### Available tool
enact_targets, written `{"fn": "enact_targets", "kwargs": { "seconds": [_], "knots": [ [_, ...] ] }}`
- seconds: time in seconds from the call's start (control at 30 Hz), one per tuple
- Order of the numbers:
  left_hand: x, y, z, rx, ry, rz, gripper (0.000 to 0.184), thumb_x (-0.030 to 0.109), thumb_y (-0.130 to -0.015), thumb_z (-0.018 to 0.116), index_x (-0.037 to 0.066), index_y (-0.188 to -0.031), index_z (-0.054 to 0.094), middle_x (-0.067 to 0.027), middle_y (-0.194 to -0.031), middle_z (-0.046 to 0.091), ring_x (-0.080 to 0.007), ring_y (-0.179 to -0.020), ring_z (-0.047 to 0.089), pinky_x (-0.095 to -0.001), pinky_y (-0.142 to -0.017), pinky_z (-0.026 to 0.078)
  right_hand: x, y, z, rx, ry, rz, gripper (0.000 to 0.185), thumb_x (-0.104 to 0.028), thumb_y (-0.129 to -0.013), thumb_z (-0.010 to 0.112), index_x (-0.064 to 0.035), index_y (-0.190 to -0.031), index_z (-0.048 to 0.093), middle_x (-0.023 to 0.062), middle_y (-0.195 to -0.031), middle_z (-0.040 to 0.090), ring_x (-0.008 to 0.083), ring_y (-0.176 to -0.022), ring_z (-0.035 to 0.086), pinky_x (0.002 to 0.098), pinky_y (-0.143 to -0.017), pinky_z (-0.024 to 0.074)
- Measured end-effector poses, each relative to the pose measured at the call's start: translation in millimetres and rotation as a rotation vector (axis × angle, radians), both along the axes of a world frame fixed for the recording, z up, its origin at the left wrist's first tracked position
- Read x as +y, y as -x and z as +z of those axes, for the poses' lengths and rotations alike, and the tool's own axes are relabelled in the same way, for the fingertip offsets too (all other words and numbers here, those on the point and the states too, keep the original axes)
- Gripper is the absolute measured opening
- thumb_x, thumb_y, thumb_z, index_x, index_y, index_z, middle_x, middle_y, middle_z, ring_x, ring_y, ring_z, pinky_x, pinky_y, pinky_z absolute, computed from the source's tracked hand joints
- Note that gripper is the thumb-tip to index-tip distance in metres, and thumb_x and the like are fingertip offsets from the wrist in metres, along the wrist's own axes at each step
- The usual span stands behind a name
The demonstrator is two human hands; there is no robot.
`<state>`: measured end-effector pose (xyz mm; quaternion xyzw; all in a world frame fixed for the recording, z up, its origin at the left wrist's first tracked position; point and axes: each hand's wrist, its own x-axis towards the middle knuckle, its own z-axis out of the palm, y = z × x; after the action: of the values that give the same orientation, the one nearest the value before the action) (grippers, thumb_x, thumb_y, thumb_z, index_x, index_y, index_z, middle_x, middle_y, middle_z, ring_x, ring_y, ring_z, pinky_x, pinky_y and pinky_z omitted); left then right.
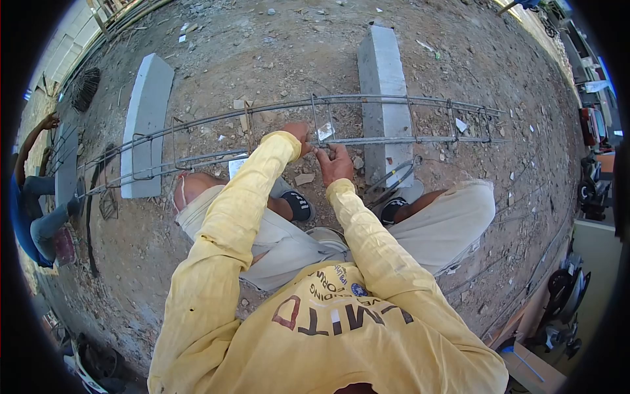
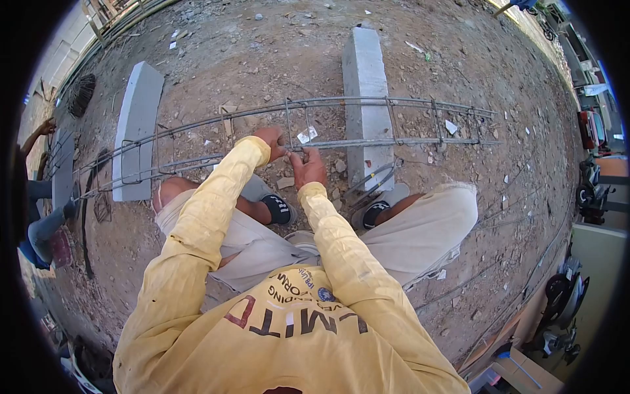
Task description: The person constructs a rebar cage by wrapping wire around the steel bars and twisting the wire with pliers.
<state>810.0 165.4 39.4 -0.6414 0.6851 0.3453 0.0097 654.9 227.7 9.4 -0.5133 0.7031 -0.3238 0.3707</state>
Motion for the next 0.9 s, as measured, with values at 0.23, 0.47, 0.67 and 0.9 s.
{"fn": "enact_targets", "kwargs": {
  "seconds": [0.23,0.47,0.67,0.9],
  "knots": [
    [-11,1,-6,-0.03,-0.165,-0.096,0.034,0.034,-0.076,0.072,0.007,-0.097,0.07,-0.0191,-0.098,0.067,-0.0364,-0.093,0.064,-0.0425,-0.081,0.05,-2,2,-1,0.037,-0.029,0.026,0.043,-0.036,-0.076,0.076,-0.0036,-0.102,0.064,0.0096,-0.074,0.06,0.0216,-0.067,0.055,0.0347,-0.064,0.0462],
    [-34,-12,-26,-0.153,0.008,-0.672,0.032,0.019,-0.076,0.073,0.012,-0.107,0.067,-0.0148,-0.105,0.067,-0.0335,-0.099,0.064,-0.0416,-0.084,0.051,-1,2,12,0.105,-0.096,0.063,0.047,-0.044,-0.077,0.072,-0.0072,-0.106,0.062,0.0177,-0.085,0.066,0.0356,-0.08,0.063,0.0429,-0.074,0.048],
    [-37,2,-42,-0.263,0.01,-0.599,0.026,0.025,-0.076,0.072,0.011,-0.099,0.068,-0.014,-0.1,0.068,-0.0357,-0.098,0.062,-0.0429,-0.086,0.05,-2,2,6,0.13,-0.115,0.067,0.047,-0.045,-0.078,0.07,-0.0092,-0.107,0.062,0.0186,-0.089,0.067,0.0369,-0.085,0.064,0.0442,-0.076,0.0482],
    [-33,9,-33,-0.326,0.014,-0.55,0.037,0.031,-0.079,0.073,0.008,-0.107,0.068,-0.0192,-0.107,0.066,-0.0348,-0.101,0.064,-0.0392,-0.089,0.05,-2,2,7,0.141,-0.123,0.09,0.044,-0.045,-0.081,0.067,-0.011,-0.109,0.06,0.0178,-0.089,0.067,0.0377,-0.086,0.064,0.0452,-0.077,0.0479]
  ]
}}
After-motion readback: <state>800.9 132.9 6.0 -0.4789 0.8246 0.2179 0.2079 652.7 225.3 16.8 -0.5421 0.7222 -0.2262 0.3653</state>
